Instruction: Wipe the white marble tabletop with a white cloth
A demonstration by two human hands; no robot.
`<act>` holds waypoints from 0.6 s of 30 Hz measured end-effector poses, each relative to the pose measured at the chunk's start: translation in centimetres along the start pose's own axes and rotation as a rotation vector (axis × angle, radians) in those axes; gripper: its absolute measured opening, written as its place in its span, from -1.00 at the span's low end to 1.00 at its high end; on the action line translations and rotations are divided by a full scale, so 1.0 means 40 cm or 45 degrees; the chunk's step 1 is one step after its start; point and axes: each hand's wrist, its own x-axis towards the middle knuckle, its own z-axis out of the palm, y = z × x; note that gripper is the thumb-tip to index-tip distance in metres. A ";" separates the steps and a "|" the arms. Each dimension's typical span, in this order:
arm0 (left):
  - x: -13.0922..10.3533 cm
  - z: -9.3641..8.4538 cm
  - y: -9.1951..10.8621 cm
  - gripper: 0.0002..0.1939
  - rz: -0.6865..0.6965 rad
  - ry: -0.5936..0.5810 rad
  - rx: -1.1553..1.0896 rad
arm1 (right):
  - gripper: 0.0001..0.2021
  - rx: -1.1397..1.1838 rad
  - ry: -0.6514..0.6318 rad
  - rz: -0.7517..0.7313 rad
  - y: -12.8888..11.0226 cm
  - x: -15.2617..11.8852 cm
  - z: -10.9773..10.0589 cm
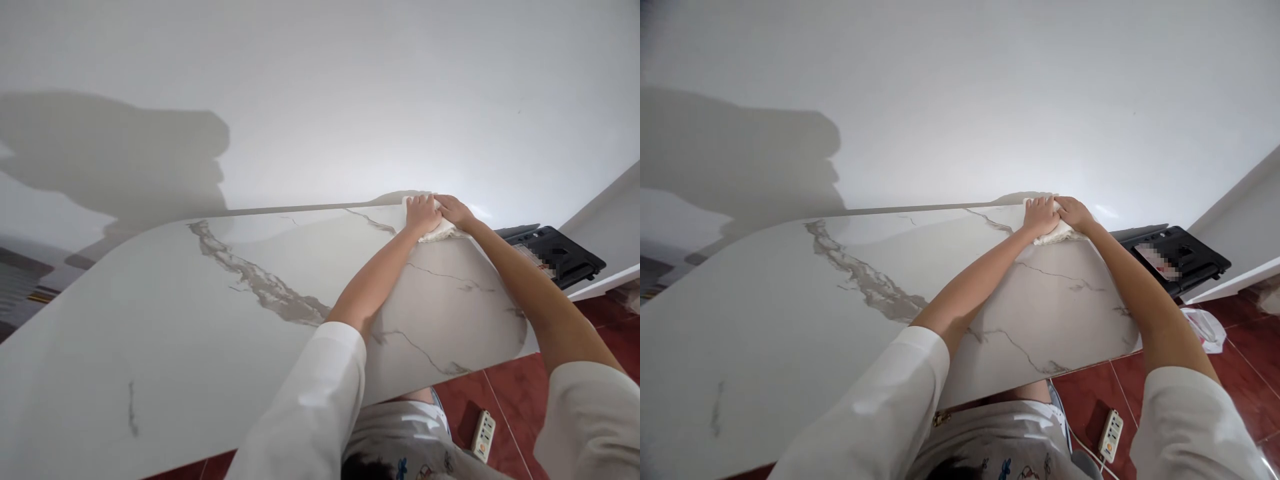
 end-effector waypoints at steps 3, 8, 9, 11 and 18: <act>-0.057 -0.006 0.028 -0.43 0.030 0.001 0.032 | -0.49 -0.027 0.003 -0.024 -0.021 -0.066 -0.016; -0.168 -0.010 0.085 -0.45 0.108 0.016 0.011 | -0.48 -0.068 -0.017 0.022 -0.071 -0.206 -0.055; -0.191 -0.011 0.096 -0.45 0.114 0.019 0.000 | -0.48 -0.062 -0.017 0.012 -0.081 -0.235 -0.063; -0.239 -0.016 0.118 -0.46 0.123 0.016 -0.020 | -0.48 -0.050 -0.004 -0.004 -0.104 -0.292 -0.077; -0.399 -0.045 0.187 -0.48 0.169 -0.011 -0.027 | -0.49 -0.078 0.058 -0.043 -0.185 -0.467 -0.120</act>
